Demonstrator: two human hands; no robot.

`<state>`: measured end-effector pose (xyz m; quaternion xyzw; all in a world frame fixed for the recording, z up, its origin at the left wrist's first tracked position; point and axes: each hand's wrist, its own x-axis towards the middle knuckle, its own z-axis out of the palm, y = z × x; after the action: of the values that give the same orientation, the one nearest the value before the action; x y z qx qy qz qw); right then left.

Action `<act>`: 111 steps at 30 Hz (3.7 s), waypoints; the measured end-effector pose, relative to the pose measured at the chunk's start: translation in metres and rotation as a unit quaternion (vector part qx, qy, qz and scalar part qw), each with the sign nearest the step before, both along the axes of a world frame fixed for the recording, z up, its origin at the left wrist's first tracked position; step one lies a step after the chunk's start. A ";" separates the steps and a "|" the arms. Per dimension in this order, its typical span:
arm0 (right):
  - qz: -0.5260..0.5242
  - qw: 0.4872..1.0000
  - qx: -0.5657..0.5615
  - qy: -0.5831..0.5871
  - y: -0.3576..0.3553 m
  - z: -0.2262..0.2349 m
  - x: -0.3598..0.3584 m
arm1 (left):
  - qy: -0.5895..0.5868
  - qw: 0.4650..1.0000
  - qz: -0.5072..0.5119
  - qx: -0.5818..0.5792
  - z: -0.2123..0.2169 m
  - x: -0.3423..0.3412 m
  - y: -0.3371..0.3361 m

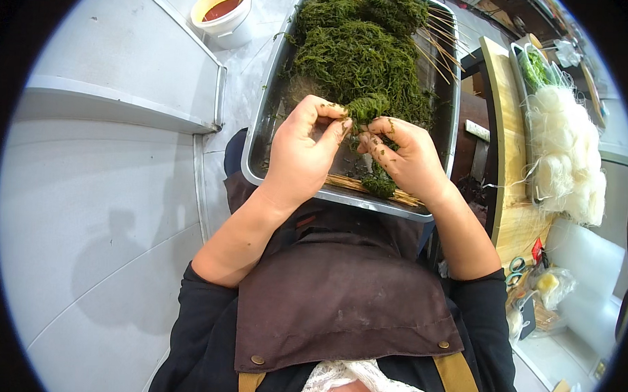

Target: The person repeatedly picks small clumps of green moss from a metal tray, compresses them into compact bundles, and inserts wooden skewers through the center. The finished skewers are placed back into the tray. The person continues this process throughout the clip.

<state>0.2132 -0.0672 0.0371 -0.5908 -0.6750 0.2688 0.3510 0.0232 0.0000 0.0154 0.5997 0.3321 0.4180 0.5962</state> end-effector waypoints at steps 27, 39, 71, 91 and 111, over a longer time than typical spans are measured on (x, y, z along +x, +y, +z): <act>-0.008 0.944 0.035 -0.329 -0.008 -0.021 0.009 | -0.226 0.936 -0.150 -0.224 0.024 -0.025 0.027; -0.037 0.924 -0.071 0.374 0.000 -0.013 -0.030 | -0.197 0.937 -0.127 -0.259 0.027 -0.018 0.013; -0.107 0.768 -0.143 0.616 -0.007 -0.019 -0.021 | -0.112 0.956 -0.120 -0.242 0.006 -0.010 0.009; -0.146 0.926 -0.195 0.289 -0.028 -0.022 0.010 | -0.062 0.969 -0.147 -0.187 -0.016 0.002 0.005; -0.167 0.942 -0.185 0.226 -0.096 0.012 0.006 | -0.277 0.911 -0.049 -0.302 -0.013 -0.017 0.021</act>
<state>0.2190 -0.1634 0.0490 -0.6736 -0.4075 0.4529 0.4185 0.0061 0.0208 0.0028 0.2664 0.2342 0.4175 0.8366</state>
